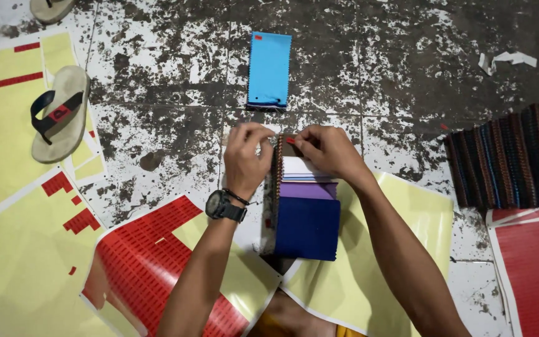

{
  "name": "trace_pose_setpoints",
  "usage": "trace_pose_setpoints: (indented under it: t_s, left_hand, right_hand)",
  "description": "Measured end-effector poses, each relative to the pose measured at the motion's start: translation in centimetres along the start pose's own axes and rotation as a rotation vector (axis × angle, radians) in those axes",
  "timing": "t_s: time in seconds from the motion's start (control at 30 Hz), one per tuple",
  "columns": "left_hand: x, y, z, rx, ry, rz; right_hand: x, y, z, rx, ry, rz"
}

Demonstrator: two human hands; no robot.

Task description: The person assembles spiral-bound notebooks by hand, peeling red adhesive strips from a yellow backing sheet and applying them to the spines of various colored notebooks. They handle blue, purple, brown, and orange notebooks, stacking them as they work.

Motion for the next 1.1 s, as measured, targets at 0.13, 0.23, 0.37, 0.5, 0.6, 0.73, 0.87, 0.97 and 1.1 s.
trace_pose_setpoints:
  t_s: [0.13,0.23,0.37,0.5,0.6,0.73,0.87,0.97,1.1]
  left_hand:
    - [-1.4,-2.0,2.5,0.130,-0.033,0.221]
    - [-1.2,-1.0,2.7,0.272,-0.081,0.308]
    - [-1.0,0.0,2.5,0.453,-0.084,0.385]
    - [-0.9,0.2,2.2,0.446,-0.071,0.375]
    - [-0.9,0.1,2.1,0.377,-0.077,0.354]
    - [-1.0,0.6,1.9,0.419,-0.057,0.384]
    - [-1.4,-0.2,2.3,0.298,-0.051,0.319]
    - [-1.4,-0.7,1.9,0.154,-0.016,0.210]
    - [-0.6,-0.8,1.0,-0.043,0.027,0.060]
  right_hand:
    - [0.3,-0.6,0.1,-0.056,-0.018,0.066]
    - [0.5,-0.6,0.5,-0.152,-0.040,0.136]
    - [0.6,0.1,1.1,-0.188,-0.015,0.155]
    - [0.2,2.2,2.2,-0.310,0.121,0.092]
    - [0.2,1.2,0.3,-0.481,0.161,0.004]
    - [-0.2,2.0,1.2,-0.580,0.312,-0.188]
    - [-0.4,2.3,2.1,-0.647,0.552,-0.348]
    - [-1.0,1.9,1.8,-0.671,0.615,-0.424]
    - [-2.0,0.8,1.0,-0.649,0.574,-0.512]
Point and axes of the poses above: each hand's wrist, its own x-axis towards the middle knuckle, its own z-axis out of the palm, y = z × x, the point moved 4 cm from there along x, towards the middle knuckle, and after that the axes turned 9 degrees about -x, right-handed, at the moved point
